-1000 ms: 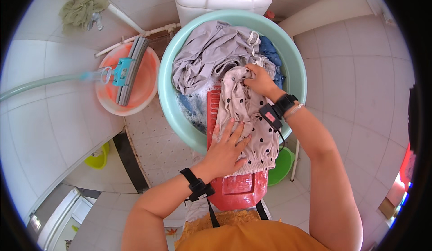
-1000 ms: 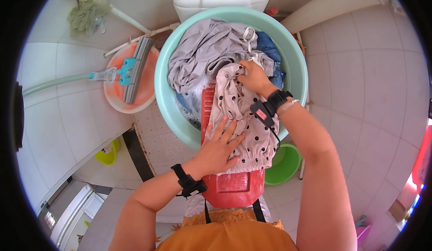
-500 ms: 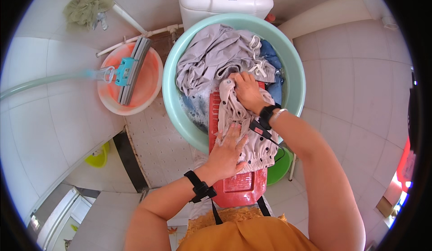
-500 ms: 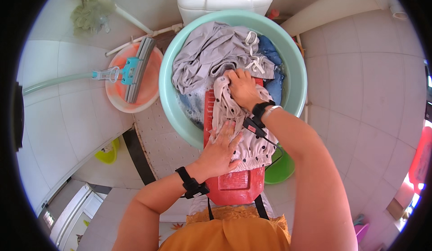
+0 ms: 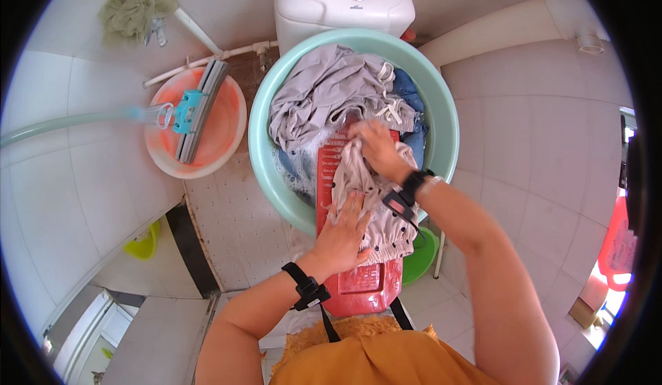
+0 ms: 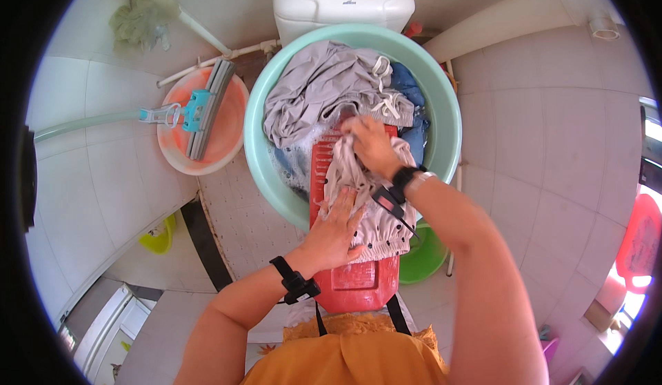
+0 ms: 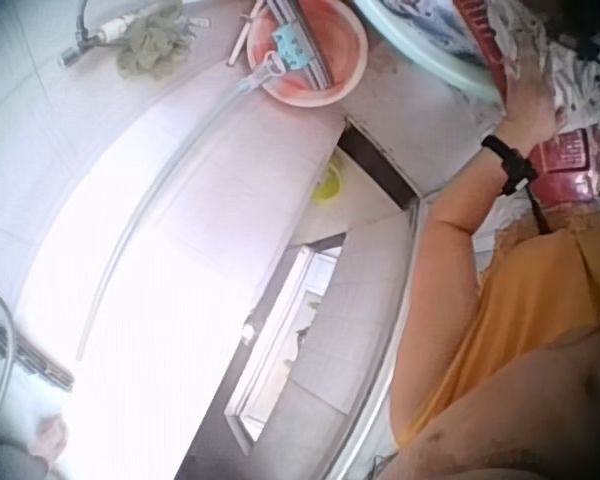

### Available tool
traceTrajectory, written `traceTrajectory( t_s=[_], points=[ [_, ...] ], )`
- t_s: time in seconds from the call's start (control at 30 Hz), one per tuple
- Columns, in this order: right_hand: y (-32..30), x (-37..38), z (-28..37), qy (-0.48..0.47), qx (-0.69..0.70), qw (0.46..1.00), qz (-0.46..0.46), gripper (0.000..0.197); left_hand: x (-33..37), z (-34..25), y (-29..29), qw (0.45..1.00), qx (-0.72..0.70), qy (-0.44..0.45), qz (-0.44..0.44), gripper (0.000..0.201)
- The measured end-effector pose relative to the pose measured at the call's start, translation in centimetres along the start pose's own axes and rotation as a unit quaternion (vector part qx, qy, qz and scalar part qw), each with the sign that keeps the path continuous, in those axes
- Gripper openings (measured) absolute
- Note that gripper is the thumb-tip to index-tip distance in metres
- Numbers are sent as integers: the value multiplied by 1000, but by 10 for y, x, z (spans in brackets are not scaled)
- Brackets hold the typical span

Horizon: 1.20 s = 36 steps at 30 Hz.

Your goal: The person washes clothes by hand, scrubbing pants on a washboard in a tub of soapy water, lifting them up, and tossing one into a bucket.

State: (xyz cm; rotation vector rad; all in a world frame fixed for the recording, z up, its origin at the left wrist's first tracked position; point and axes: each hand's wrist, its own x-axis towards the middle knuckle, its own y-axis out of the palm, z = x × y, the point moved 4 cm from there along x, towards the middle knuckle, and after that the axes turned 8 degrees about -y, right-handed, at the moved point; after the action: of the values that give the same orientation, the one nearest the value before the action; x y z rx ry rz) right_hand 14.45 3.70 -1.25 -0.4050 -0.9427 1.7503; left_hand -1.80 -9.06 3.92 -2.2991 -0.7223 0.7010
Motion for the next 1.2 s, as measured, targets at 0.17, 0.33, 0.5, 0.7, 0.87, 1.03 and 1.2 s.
traceTrajectory(
  t_s=[0.17,0.33,0.5,0.7,0.87,1.03,1.2],
  points=[
    [-4,-65,86,-11,-44,978,201,38,2,5,-3,970,76,-56,225,76],
    [14,-26,19,98,-145,981,85,38,-2,-5,-2,999,24,-31,11,77],
    [7,-18,20,83,-43,994,61,26,1,4,-2,999,17,-11,-35,77],
    [12,-71,78,-26,-74,988,134,32,1,4,0,991,59,-35,111,79],
    [24,-3,-12,132,-115,978,112,28,11,1,-8,1000,-15,-21,-13,87],
    [-52,-40,-79,159,-44,980,-107,31,6,5,-2,1000,6,-4,-24,82],
    [-72,-135,-30,499,286,818,-19,47,5,7,-7,999,7,-31,13,80]
  ],
)
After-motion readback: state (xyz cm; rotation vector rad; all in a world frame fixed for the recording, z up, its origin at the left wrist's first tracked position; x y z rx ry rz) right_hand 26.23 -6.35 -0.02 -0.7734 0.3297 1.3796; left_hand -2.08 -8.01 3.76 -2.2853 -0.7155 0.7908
